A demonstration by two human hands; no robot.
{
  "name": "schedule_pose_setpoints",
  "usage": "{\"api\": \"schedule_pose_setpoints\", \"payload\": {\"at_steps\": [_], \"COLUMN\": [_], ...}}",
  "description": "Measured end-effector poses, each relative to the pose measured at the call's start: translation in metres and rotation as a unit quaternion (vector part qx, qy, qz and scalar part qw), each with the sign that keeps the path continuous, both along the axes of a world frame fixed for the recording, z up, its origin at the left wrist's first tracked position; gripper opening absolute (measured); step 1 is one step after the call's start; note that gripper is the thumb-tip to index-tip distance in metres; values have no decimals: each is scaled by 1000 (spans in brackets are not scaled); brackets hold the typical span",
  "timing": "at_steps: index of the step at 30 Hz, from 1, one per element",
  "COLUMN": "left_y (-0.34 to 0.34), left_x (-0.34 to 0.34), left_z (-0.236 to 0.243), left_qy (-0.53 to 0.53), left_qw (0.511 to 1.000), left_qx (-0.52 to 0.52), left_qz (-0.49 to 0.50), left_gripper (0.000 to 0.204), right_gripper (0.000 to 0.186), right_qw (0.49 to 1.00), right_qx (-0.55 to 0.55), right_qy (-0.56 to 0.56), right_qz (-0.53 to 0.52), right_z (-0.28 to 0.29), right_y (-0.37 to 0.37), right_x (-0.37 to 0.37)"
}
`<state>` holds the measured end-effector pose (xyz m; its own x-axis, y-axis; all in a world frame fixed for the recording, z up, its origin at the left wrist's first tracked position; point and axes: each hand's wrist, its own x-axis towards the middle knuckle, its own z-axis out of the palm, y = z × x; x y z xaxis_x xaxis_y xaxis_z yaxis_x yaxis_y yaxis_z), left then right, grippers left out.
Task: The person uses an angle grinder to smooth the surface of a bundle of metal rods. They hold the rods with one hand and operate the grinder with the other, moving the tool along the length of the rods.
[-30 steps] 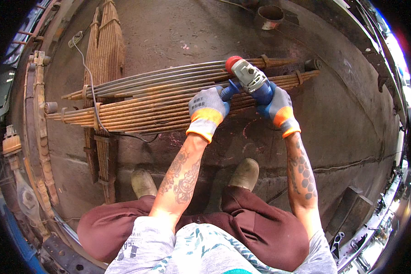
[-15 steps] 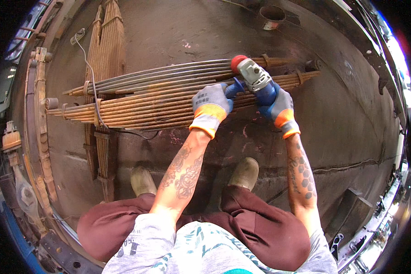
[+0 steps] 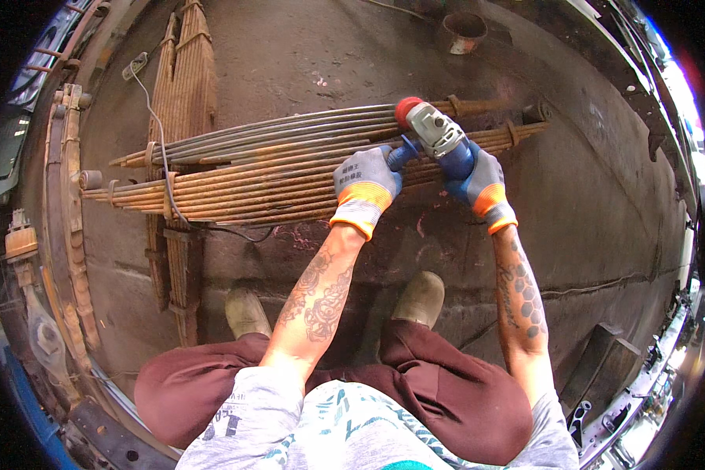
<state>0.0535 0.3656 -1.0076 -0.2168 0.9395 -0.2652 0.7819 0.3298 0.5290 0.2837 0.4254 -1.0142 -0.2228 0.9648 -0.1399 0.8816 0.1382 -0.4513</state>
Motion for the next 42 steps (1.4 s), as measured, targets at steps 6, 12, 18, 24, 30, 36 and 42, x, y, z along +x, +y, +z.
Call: {"api": "schedule_pose_setpoints", "payload": {"at_steps": [6, 12, 18, 24, 30, 36, 42], "left_y": [-4, -7, -9, -9, -13, -15, -18], "left_x": [0, 1, 0, -2, -4, -3, -6], "left_z": [-2, 4, 7, 2, 7, 17, 31], "left_qy": [-1, -4, -13, -11, -24, -23, -17], "left_qw": [999, 999, 998, 999, 998, 997, 996], "left_qx": [16, -1, -38, -34, -27, -38, -56], "left_qz": [35, 41, 41, 38, 56, 58, 64], "left_gripper": [23, 23, 29, 31, 32, 37, 37], "right_gripper": [62, 61, 60, 60, 59, 56, 54], "right_qw": [1000, 999, 999, 999, 997, 998, 997], "right_qx": [22, 14, -8, 5, 2, -9, -23], "right_qy": [-12, -28, -19, -34, -41, -13, -46], "right_qz": [16, 29, 35, 42, 58, 65, 65], "right_z": [-3, 10, 16, 15, 27, 29, 40], "right_y": [6, 7, 7, 7, 8, 8, 9], "right_x": [-3, -6, -9, -8, -15, -13, -22]}}
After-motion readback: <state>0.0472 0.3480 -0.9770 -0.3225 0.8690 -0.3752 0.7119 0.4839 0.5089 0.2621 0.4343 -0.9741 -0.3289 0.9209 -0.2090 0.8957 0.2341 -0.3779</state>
